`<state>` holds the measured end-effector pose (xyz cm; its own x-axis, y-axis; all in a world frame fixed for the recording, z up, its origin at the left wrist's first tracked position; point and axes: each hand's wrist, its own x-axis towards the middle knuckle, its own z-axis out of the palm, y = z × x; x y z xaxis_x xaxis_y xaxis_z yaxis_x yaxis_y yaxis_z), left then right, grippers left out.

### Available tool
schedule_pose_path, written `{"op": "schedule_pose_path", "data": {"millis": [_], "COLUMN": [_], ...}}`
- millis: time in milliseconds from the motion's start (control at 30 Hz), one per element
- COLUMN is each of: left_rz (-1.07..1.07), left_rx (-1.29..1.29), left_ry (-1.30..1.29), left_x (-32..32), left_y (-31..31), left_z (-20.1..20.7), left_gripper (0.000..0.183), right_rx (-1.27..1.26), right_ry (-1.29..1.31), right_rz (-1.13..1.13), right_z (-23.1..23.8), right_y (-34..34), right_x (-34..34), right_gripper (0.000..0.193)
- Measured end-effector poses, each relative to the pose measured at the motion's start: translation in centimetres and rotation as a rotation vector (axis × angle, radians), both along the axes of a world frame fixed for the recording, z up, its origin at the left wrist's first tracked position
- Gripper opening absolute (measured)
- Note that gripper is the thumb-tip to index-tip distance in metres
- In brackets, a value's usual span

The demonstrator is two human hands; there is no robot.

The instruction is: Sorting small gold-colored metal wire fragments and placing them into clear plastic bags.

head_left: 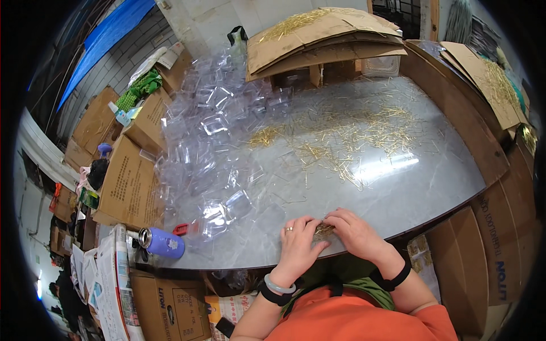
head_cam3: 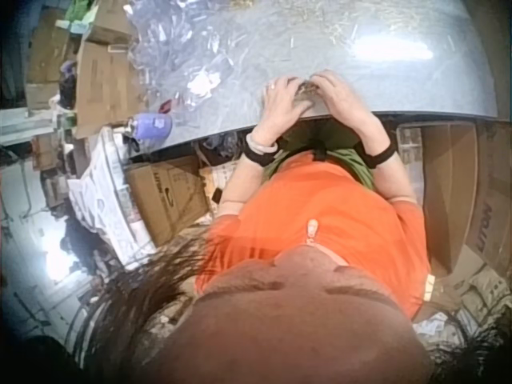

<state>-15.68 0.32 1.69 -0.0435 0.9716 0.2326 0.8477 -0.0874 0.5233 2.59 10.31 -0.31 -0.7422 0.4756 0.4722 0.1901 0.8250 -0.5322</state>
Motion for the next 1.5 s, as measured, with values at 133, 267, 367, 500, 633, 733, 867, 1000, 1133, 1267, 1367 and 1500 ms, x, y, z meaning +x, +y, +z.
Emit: {"op": "schedule_pose_path", "data": {"millis": [133,267,367,500,633,733,867,1000,1133,1267,1367,1500], "left_rz": [-0.036,-0.036,-0.029,-0.092,-0.181,-0.166,-0.139,-0.101,-0.128,-0.162,-0.144,-0.168], "left_rx": [0.075,0.12,0.108,0.113,0.122,0.126,0.138,0.184,0.199,0.182,0.192,0.192], "left_ry": [-0.034,-0.044,-0.066,-0.106,-0.106,-0.11,-0.155,-0.102,-0.062,-0.025,-0.067,-0.14], "left_x": [-0.2,-0.1,0.3,0.5,0.7,0.9,1.1,1.7,1.7,1.4,0.9,0.9], "left_y": [0.9,0.7,0.3,0.6,1.5,1.8,1.4,0.9,1.1,1.1,0.7,0.9], "left_z": [-1.5,-1.8,-1.4,-1.3,-2.4,-3.4,-2.9,-2.8,-3.0,-2.9,-3.2,-3.1], "left_gripper": [0.045,0.046,0.053,0.067,0.068,0.063,0.054,0.05,0.049,0.05,0.055,0.06], "right_rx": [-0.089,-0.042,-0.04,-0.088,-0.182,-0.261,-0.424,-0.733,-0.693,-1.042,-0.464,-0.011], "right_ry": [-0.041,-0.021,0.029,0.093,0.116,0.121,0.326,0.545,0.473,0.633,0.094,-0.147], "right_rz": [0.07,0.062,-0.042,-0.133,-0.167,-0.117,-0.173,-0.358,-0.309,-0.005,0.007,-0.001], "right_z": [2.0,1.3,0.4,0.1,0.1,0.5,0.0,-2.3,-2.6,-1.5,1.7,1.4], "right_y": [-0.2,0.0,-0.3,-0.6,-0.7,-0.6,-0.2,-1.8,-4.5,-3.2,-1.2,1.6], "right_x": [0.0,0.2,0.3,0.3,0.1,-0.5,-0.6,0.1,-1.2,-1.5,1.0,2.4], "right_gripper": [0.04,0.039,0.038,0.039,0.037,0.037,0.038,0.041,0.058,0.072,0.074,0.065]}}
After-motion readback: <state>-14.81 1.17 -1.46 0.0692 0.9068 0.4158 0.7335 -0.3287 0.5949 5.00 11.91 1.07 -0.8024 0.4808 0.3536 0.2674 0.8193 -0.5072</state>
